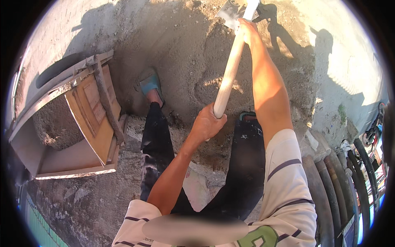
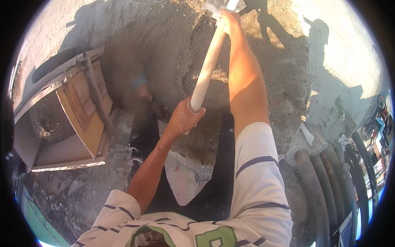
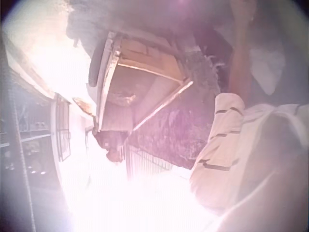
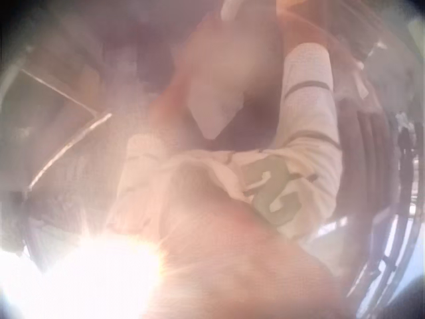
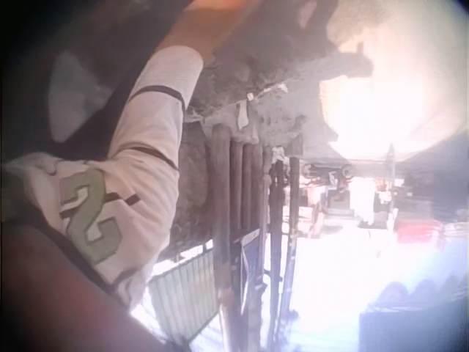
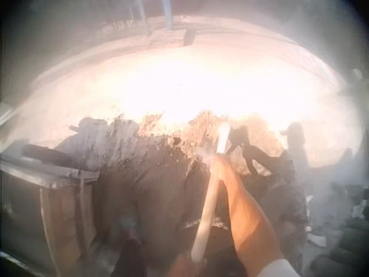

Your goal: The person adjusts a plywood board in a wooden cart and then uses a hoe to shovel a mixture of sand and cement from a pile on the ground into the cart.

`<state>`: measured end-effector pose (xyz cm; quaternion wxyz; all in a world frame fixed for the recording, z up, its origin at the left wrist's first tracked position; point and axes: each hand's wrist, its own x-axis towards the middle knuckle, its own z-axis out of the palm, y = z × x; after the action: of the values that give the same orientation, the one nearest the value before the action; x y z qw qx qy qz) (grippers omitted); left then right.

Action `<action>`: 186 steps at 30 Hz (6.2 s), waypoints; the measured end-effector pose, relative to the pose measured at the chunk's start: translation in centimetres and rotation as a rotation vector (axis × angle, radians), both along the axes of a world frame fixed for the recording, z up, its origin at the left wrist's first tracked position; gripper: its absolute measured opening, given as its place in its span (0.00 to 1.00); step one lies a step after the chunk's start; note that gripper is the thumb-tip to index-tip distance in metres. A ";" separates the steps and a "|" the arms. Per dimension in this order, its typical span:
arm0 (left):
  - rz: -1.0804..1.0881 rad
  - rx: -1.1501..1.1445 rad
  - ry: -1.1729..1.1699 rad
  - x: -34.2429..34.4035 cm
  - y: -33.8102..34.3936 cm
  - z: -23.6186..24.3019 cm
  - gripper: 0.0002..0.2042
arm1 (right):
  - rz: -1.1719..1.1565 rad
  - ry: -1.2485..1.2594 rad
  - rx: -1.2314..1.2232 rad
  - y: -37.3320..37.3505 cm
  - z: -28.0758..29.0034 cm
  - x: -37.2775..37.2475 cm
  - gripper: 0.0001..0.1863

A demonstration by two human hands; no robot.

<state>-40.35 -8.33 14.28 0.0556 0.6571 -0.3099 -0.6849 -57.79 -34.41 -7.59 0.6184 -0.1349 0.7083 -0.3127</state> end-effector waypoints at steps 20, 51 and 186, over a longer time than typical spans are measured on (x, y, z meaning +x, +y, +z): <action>-0.233 0.376 -0.184 0.9 10.8 13.7 0.20 | -0.057 -0.194 0.559 27.2 -0.4 5.9 0.07; 1.498 -1.197 -0.935 67.4 28.0 67.3 0.15 | 0.030 -1.112 0.669 31.2 62.3 64.6 0.15; -0.488 0.274 -0.207 -2.8 13.1 8.1 0.18 | -0.390 -0.126 0.585 34.3 -3.1 -5.3 0.05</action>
<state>-43.14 4.81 22.40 -0.2317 0.6310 -0.3674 -0.6428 -63.10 -0.15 -10.68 0.6019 0.2050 0.7408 -0.2167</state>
